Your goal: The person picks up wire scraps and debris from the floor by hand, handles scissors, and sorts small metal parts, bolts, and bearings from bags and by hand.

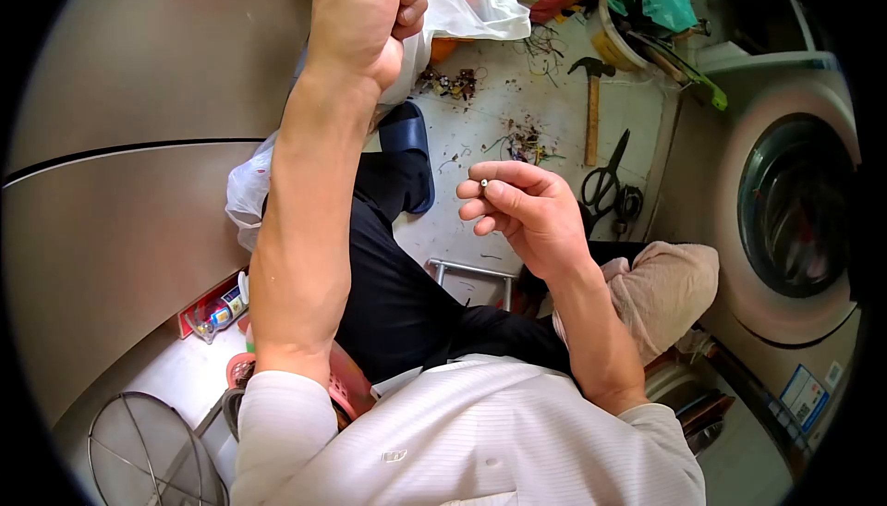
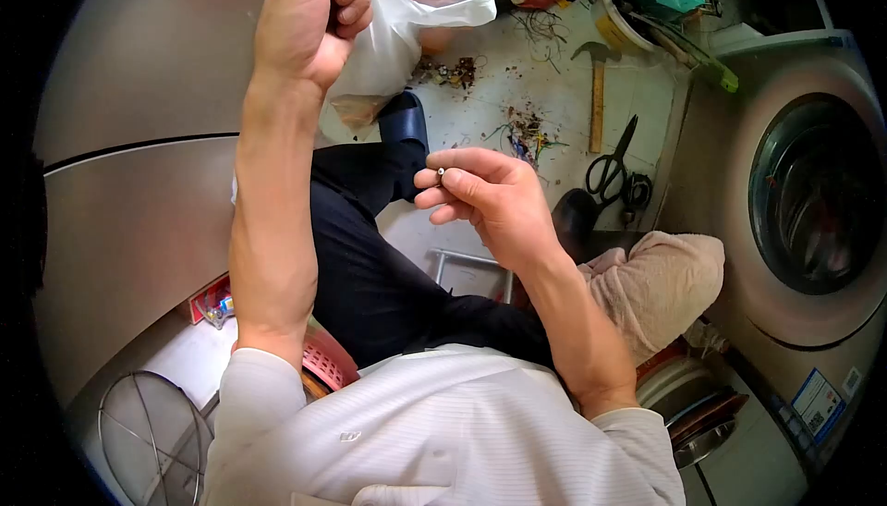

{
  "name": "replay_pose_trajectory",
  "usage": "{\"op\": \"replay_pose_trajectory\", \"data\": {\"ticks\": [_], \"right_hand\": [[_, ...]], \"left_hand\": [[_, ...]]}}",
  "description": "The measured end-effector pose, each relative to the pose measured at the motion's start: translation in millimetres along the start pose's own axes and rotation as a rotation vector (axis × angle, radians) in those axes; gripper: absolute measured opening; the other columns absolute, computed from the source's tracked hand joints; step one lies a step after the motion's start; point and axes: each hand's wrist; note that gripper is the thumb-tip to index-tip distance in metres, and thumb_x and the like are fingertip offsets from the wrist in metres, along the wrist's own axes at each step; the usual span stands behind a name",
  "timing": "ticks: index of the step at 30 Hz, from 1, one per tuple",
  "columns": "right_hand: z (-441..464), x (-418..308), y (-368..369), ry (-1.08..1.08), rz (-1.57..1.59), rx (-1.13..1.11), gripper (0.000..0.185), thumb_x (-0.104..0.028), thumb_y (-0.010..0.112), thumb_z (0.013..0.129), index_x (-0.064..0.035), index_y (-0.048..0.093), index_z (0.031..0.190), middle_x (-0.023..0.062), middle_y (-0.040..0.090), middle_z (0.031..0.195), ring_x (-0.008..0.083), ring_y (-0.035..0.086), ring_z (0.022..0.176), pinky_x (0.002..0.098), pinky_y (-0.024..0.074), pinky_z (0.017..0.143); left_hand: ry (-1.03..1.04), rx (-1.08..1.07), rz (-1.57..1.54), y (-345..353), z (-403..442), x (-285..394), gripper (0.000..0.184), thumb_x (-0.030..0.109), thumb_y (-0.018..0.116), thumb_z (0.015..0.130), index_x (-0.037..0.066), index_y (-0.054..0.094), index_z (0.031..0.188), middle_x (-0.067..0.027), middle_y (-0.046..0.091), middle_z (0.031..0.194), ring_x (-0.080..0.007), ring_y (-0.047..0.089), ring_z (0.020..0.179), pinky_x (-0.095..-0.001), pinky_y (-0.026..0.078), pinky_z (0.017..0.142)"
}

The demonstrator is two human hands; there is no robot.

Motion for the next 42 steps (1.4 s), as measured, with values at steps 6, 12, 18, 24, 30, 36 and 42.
{"op": "replay_pose_trajectory", "data": {"ticks": [6,12,18,24,30,36,42], "right_hand": [[-14,-1,7,-0.002,0.026,-0.041,0.027,-0.004,0.054,0.097,0.0092,0.058,0.120,0.0193,0.067,0.105,0.0227,0.070,0.086,0.0294,0.0590,0.071],[-12,2,6,0.016,0.096,-0.053,0.026,-0.002,0.052,0.097,0.0091,0.058,0.121,0.0196,0.067,0.108,0.0231,0.070,0.087,0.0296,0.0597,0.073],[-12,2,-1,0.019,0.143,-0.088,0.027,-0.002,0.050,0.098,0.0087,0.058,0.121,0.0205,0.067,0.109,0.0241,0.070,0.089,0.0306,0.0599,0.075],[-14,-1,-5,-0.030,0.118,-0.059,0.026,-0.003,0.053,0.097,0.0083,0.059,0.120,0.0202,0.067,0.107,0.0233,0.070,0.087,0.0303,0.0595,0.073],[-33,-20,3,-0.080,0.042,-0.003,0.020,-0.005,0.058,0.093,0.0064,0.061,0.110,0.0179,0.069,0.095,0.0205,0.069,0.073,0.0299,0.0584,0.060],[-96,-77,-10,-0.439,0.009,0.020,0.013,-0.008,0.055,0.097,0.0019,0.059,0.104,0.0109,0.067,0.086,0.0162,0.067,0.069,0.0294,0.0563,0.060],[-219,-150,-10,-1.360,-1.164,0.741,0.008,-0.005,0.062,0.089,-0.0009,0.063,0.095,0.0106,0.067,0.079,0.0175,0.066,0.064,0.0304,0.0525,0.059]], "left_hand": [[-0.001,0.004,-0.001,-1,3,1,0.024,0.019,0.063,0.091,0.015,0.051,0.070,0.0045,0.043,0.052,-0.0069,0.035,0.039,-0.0235,0.025,0.037],[0.001,-0.022,0.004,2,6,0,0.024,0.018,0.062,0.091,0.015,0.050,0.071,0.0047,0.042,0.053,-0.0066,0.035,0.039,-0.0231,0.025,0.037],[-0.015,-0.029,0.015,8,8,-2,0.024,0.018,0.062,0.092,0.016,0.050,0.071,0.0051,0.041,0.053,-0.0061,0.034,0.039,-0.0227,0.024,0.037],[-0.036,-0.019,0.025,17,10,-4,0.027,0.019,0.062,0.092,0.017,0.047,0.070,0.0058,0.040,0.052,-0.0055,0.032,0.039,-0.0222,0.022,0.037],[-0.064,0.036,0.011,19,20,-12,0.034,0.021,0.067,0.091,0.021,0.042,0.068,0.0088,0.025,0.053,-0.0055,0.023,0.042,-0.0251,0.015,0.041],[-0.142,-0.048,-0.007,15,32,-18,0.029,0.023,0.064,0.093,0.021,0.046,0.069,0.0102,0.028,0.053,-0.0037,0.023,0.040,-0.0232,0.016,0.038],[-0.130,-0.070,0.040,25,37,-41,0.035,0.028,0.064,0.092,0.019,0.044,0.064,0.0065,0.036,0.051,-0.0063,0.030,0.038,-0.0239,0.019,0.035]]}}
Point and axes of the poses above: each hand's wrist, its own z-axis towards the middle knuckle, its own y-axis out of the palm, x = y × z
